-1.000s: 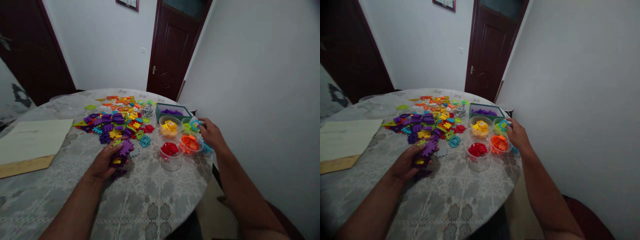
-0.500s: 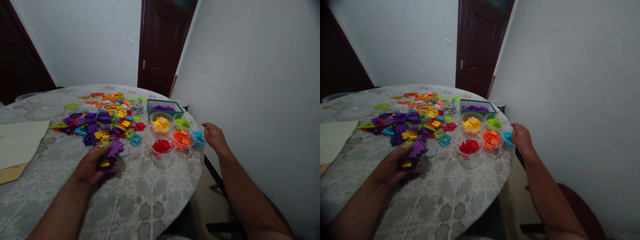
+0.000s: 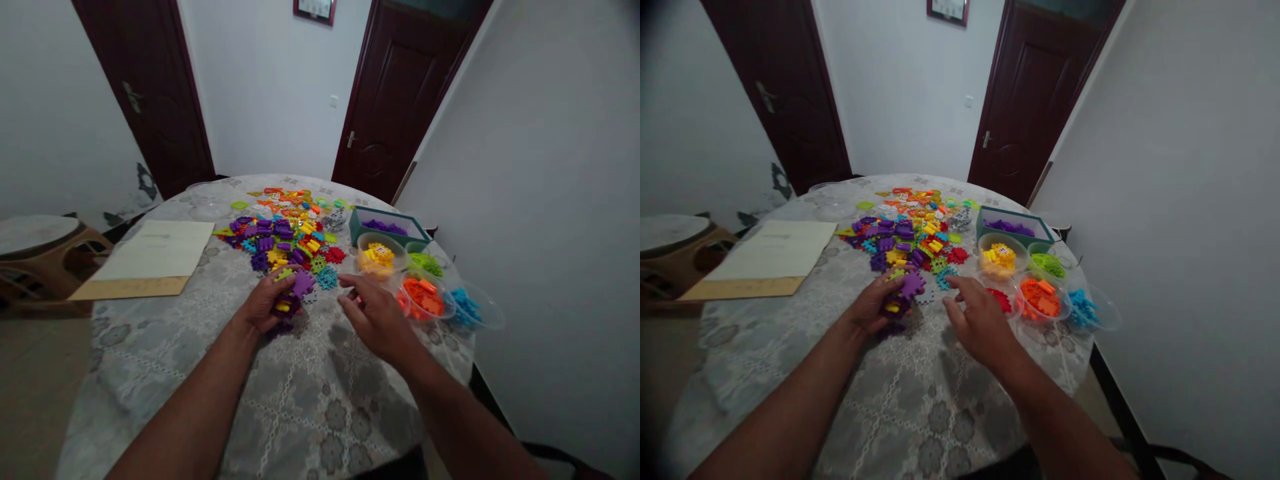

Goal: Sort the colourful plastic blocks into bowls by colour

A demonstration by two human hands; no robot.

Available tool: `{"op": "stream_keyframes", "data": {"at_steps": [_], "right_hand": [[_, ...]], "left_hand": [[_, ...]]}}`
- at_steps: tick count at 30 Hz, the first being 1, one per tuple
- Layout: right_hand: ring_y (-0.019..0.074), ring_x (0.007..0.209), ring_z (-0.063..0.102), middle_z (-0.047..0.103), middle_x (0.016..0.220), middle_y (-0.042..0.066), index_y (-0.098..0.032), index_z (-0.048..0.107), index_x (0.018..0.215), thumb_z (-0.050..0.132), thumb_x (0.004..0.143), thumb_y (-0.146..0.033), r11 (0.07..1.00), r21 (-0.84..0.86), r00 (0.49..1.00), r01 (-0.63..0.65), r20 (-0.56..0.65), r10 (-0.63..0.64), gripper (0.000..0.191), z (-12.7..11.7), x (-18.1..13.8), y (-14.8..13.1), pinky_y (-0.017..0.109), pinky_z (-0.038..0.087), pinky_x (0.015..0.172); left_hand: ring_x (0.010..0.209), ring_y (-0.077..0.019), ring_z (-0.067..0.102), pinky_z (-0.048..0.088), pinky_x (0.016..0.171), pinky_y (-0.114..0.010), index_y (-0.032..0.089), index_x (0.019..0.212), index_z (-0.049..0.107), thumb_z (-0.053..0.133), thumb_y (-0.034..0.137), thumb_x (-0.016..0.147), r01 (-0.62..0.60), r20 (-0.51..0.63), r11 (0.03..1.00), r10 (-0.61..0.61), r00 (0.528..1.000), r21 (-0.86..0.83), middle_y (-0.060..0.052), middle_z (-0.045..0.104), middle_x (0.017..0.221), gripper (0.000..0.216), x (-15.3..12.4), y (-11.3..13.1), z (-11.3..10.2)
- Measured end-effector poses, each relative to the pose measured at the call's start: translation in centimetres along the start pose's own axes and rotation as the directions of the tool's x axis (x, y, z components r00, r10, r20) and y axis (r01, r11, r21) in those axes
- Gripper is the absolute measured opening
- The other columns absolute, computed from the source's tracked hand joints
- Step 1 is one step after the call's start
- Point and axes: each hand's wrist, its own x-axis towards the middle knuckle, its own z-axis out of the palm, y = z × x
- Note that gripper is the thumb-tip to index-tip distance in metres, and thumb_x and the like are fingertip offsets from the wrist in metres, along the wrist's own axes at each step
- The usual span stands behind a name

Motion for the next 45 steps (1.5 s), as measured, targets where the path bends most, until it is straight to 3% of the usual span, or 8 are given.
{"op": "stream_keyframes", "data": {"at_steps": [9, 14, 22, 29, 34, 39, 42, 45], "right_hand": [[0.0233, 0.086, 0.068, 0.071, 0.094, 0.004, -0.025, 0.067, 0.125, 0.065, 0.093, -0.030, 0.961, 0.229, 0.987, -0.156, 0.002, 0.160, 0.033, 7.1, 4.2, -1.2, 0.041, 0.057, 0.085], [0.0180, 0.072, 0.067, 0.063, 0.083, -0.002, -0.024, 0.061, 0.123, 0.069, 0.084, -0.033, 0.683, 0.627, 0.922, -0.374, 0.171, 0.349, 0.041, 7.6, 4.8, -0.7, 0.029, 0.056, 0.058], [0.0146, 0.064, 0.066, 0.065, 0.076, -0.002, -0.020, 0.064, 0.120, 0.071, 0.081, -0.030, 0.733, 0.584, 0.936, -0.350, 0.235, 0.260, 0.041, 2.6, 6.8, 1.0, 0.025, 0.055, 0.054], [0.0154, 0.064, 0.068, 0.069, 0.080, 0.003, -0.012, 0.061, 0.131, 0.064, 0.082, -0.017, 0.855, 0.339, 0.859, -0.393, -0.196, 0.473, 0.050, -4.7, 15.4, 8.3, 0.025, 0.058, 0.058], [0.0183, 0.076, 0.071, 0.073, 0.114, 0.015, -0.013, 0.057, 0.142, 0.061, 0.086, -0.017, 0.885, 0.242, 0.847, -0.398, -0.274, 0.455, 0.056, -5.4, 16.5, 9.3, 0.027, 0.059, 0.061], [0.0258, 0.114, 0.070, 0.070, 0.136, 0.010, -0.025, 0.064, 0.140, 0.066, 0.091, -0.021, 0.996, 0.072, 0.996, 0.051, 0.065, -0.055, 0.050, -0.3, 11.3, 4.1, 0.046, 0.058, 0.099], [0.0282, 0.144, 0.051, 0.059, 0.153, 0.011, -0.026, 0.055, 0.150, 0.063, 0.090, -0.014, 0.899, 0.042, 0.872, 0.435, 0.230, -0.433, 0.061, 2.7, 8.7, 1.0, 0.056, 0.038, 0.123], [0.0282, 0.145, 0.049, 0.058, 0.152, 0.015, -0.021, 0.048, 0.154, 0.062, 0.087, -0.009, 0.860, 0.083, 0.796, 0.503, 0.344, -0.499, 0.070, 4.1, 8.1, -0.3, 0.054, 0.037, 0.124]], "left_hand": [[0.071, -0.0209, 0.073, 0.064, 0.051, -0.034, 0.022, 0.122, 0.067, 0.086, 0.040, 0.082, -0.016, -0.011, 0.998, 0.016, 1.000, -0.060, -0.007, 0.075, 0.102, 0.048, 0.1, -0.2, -0.3], [0.069, -0.0215, 0.073, 0.064, 0.051, -0.034, 0.021, 0.127, 0.067, 0.081, 0.045, 0.087, -0.008, -0.014, 0.996, 0.007, 1.000, -0.090, -0.008, 0.075, 0.100, 0.049, 0.3, -0.2, -0.4], [0.079, -0.0243, 0.077, 0.065, 0.050, -0.035, 0.022, 0.126, 0.066, 0.081, 0.038, 0.086, -0.034, -0.032, 0.991, 0.030, 0.999, -0.129, -0.008, 0.074, 0.105, 0.045, 0.1, 0.1, -0.4], [0.085, -0.0270, 0.079, 0.065, 0.051, -0.034, 0.023, 0.119, 0.068, 0.081, 0.042, 0.087, -0.013, -0.047, 0.991, 0.007, 0.999, -0.135, -0.008, 0.075, 0.102, 0.040, 0.4, -0.1, -0.4], [0.086, -0.0300, 0.079, 0.065, 0.051, -0.039, 0.021, 0.123, 0.068, 0.076, 0.054, 0.089, 0.015, -0.023, 0.991, -0.018, 1.000, -0.137, -0.010, 0.076, 0.101, 0.047, 0.5, -0.3, -0.5], [0.079, -0.0283, 0.079, 0.065, 0.051, -0.040, 0.018, 0.124, 0.069, 0.068, 0.062, 0.092, 0.082, 0.014, 0.986, -0.081, 0.997, -0.142, -0.012, 0.077, 0.097, 0.055, 0.1, -0.1, -0.1], [0.067, -0.0235, 0.075, 0.064, 0.048, -0.038, 0.017, 0.122, 0.069, 0.069, 0.060, 0.092, 0.143, 0.029, 0.980, -0.140, 0.990, -0.141, -0.010, 0.077, 0.092, 0.053, -0.2, -0.1, 0.0], [0.056, -0.0186, 0.070, 0.064, 0.047, -0.036, 0.016, 0.114, 0.069, 0.071, 0.059, 0.091, 0.192, 0.008, 0.973, -0.193, 0.981, -0.126, -0.007, 0.074, 0.083, 0.049, -0.3, -0.1, -0.1]]}}
